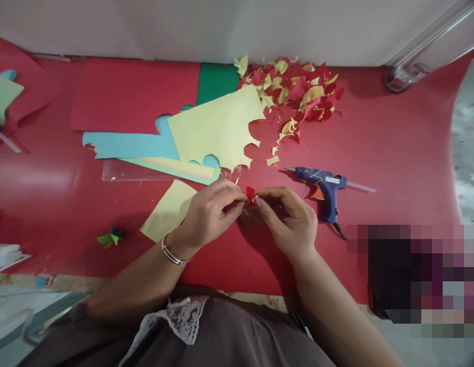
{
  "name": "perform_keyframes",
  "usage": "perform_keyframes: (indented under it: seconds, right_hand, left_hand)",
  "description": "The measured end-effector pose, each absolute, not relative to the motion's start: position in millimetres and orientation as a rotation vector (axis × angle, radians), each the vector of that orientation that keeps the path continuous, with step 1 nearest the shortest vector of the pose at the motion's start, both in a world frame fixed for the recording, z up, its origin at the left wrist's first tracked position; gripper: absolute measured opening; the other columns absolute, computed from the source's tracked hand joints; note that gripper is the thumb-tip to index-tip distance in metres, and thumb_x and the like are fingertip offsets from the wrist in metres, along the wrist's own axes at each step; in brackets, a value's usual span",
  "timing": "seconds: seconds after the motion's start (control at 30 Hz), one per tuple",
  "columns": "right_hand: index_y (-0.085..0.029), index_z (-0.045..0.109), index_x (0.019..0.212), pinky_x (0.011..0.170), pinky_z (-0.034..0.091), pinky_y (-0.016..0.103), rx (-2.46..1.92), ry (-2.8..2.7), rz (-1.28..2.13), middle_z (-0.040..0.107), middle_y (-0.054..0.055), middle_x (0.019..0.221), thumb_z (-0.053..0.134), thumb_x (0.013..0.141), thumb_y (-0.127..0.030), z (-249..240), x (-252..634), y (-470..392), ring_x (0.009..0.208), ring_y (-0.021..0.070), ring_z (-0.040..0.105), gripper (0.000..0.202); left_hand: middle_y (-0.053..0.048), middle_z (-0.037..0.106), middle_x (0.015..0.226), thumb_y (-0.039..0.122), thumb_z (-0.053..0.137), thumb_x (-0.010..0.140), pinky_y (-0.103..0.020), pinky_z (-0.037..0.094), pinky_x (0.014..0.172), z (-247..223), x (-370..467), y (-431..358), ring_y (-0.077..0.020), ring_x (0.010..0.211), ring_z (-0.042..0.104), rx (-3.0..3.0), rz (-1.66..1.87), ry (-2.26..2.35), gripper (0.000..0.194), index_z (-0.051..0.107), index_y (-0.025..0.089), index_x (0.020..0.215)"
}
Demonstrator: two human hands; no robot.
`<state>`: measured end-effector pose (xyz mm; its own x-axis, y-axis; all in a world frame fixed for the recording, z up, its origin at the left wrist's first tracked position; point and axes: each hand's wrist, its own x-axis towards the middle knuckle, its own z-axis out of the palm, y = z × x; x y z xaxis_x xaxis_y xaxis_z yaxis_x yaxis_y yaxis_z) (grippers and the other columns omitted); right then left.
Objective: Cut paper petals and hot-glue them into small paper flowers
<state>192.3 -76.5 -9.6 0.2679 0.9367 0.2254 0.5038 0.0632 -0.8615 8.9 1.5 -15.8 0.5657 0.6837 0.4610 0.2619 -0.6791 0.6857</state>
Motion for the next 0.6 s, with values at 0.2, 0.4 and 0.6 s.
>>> perform_keyframes:
  seconds: [0.2,0.4,0.6]
  right_hand:
    - [-0.025,0.078,0.101,0.069,0.061,0.029,-1.637,-1.239,0.477,0.081,0.003,0.092,0.075,0.098,-0.034,-11.7,196.8,-79.5,0.074,0.0165,0.073,0.01]
    - [-0.025,0.078,0.099,0.071,0.061,0.03,-1.609,-1.242,0.416,0.079,0.002,0.088,0.072,0.1,-0.029,-10.5,200.1,-83.4,0.075,0.0166,0.073,0.007]
    - [-0.025,0.076,0.099,0.07,0.059,0.031,-1.583,-1.339,0.318,0.078,0.002,0.088,0.069,0.101,-0.026,-8.9,202.0,-86.4,0.074,0.0168,0.071,0.007]
  left_hand:
    - [-0.005,0.077,0.094,0.011,0.071,0.098,-0.028,0.06,0.076,-16.1,7.4,3.9,-0.0149,0.086,0.072,2.115,1.031,0.802,0.009,0.075,0.019,0.099]
    - [-0.005,0.079,0.094,0.016,0.074,0.099,-0.03,0.062,0.077,-10.8,11.8,3.6,-0.0157,0.086,0.074,2.082,1.109,0.831,0.005,0.077,0.02,0.1]
    - [-0.009,0.082,0.114,0.013,0.065,0.104,-0.037,0.063,0.094,6.8,26.1,15.1,-0.0196,0.105,0.076,2.224,1.068,0.804,0.02,0.079,0.019,0.117]
